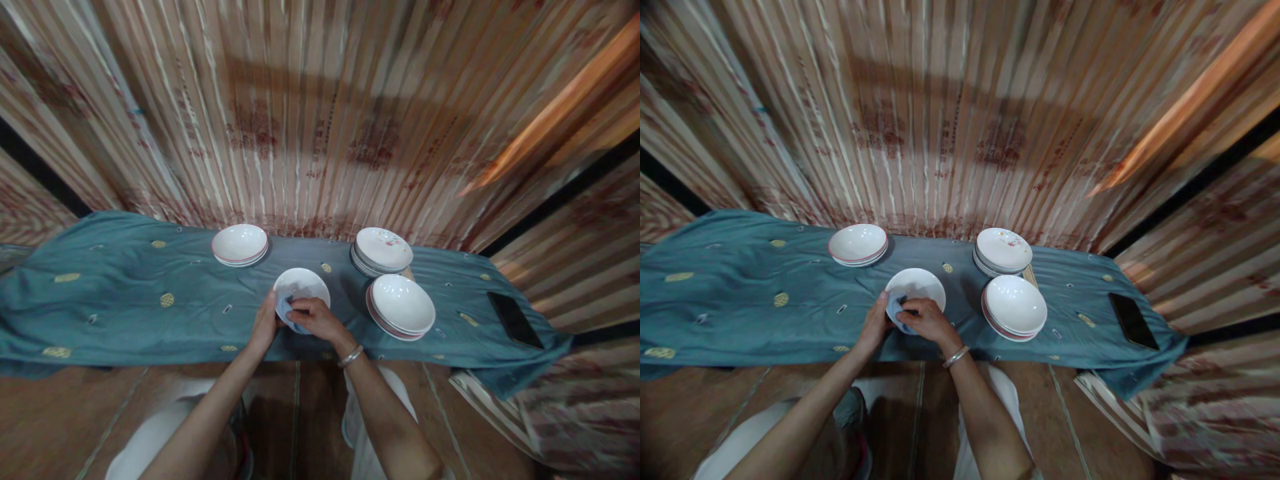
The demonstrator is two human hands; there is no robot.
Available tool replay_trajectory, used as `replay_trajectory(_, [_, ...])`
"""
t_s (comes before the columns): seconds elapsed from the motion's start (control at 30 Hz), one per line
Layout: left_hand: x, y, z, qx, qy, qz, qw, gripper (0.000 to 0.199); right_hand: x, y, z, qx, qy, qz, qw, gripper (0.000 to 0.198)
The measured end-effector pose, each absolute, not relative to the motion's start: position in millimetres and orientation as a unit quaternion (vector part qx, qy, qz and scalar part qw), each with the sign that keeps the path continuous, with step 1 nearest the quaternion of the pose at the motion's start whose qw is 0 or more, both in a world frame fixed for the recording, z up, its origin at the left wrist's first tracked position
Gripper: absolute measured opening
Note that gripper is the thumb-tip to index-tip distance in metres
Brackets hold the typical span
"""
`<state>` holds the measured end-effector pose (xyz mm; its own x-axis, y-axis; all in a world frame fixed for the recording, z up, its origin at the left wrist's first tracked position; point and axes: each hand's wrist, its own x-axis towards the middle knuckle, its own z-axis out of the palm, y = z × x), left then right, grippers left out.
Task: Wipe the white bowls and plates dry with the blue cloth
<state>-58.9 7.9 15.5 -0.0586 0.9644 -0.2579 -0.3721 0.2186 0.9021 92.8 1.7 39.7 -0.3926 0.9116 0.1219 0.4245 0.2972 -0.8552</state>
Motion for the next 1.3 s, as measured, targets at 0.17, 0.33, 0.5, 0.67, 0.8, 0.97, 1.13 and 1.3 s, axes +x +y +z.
replay_trajectory(0.17, [-55.9,9.4,20.0,0.367,0.506,0.556,0.548,0.020,113.2,-13.8,45.8,-0.486,-0.774,0.331,0.237,0.015])
replay_trajectory(0.33, [-56.4,8.6,15.9,0.395,0.471,0.561,0.555,0.028,125.1,-26.0,47.9,-0.560,-0.794,0.170,0.167,0.018])
replay_trajectory(0.5, [-57.4,6.7,21.7,0.387,0.457,0.555,0.577,0.034,123.1,-23.7,41.5,-0.638,-0.749,0.064,0.167,0.014])
replay_trajectory(0.67, [-56.7,4.0,31.3,0.354,0.476,0.536,0.601,0.034,119.5,-13.3,38.1,-0.667,-0.722,0.021,0.180,0.014])
replay_trajectory(0.8, [-57.3,0.4,34.4,0.374,0.486,0.507,0.606,0.049,117.4,-0.1,35.2,-0.676,-0.709,0.015,0.203,0.015])
replay_trajectory(0.97, [-57.7,0.2,31.2,0.402,0.487,0.482,0.607,0.060,111.8,15.9,28.2,-0.672,-0.687,0.049,0.272,0.028])
replay_trajectory(1.13, [-57.0,1.6,27.2,0.387,0.478,0.491,0.617,0.059,102.0,23.9,19.5,-0.620,-0.694,0.092,0.355,0.036])
replay_trajectory(1.3, [-57.4,0.3,26.8,0.373,0.474,0.499,0.622,0.057,91.0,28.2,14.0,-0.560,-0.700,0.150,0.416,0.037])
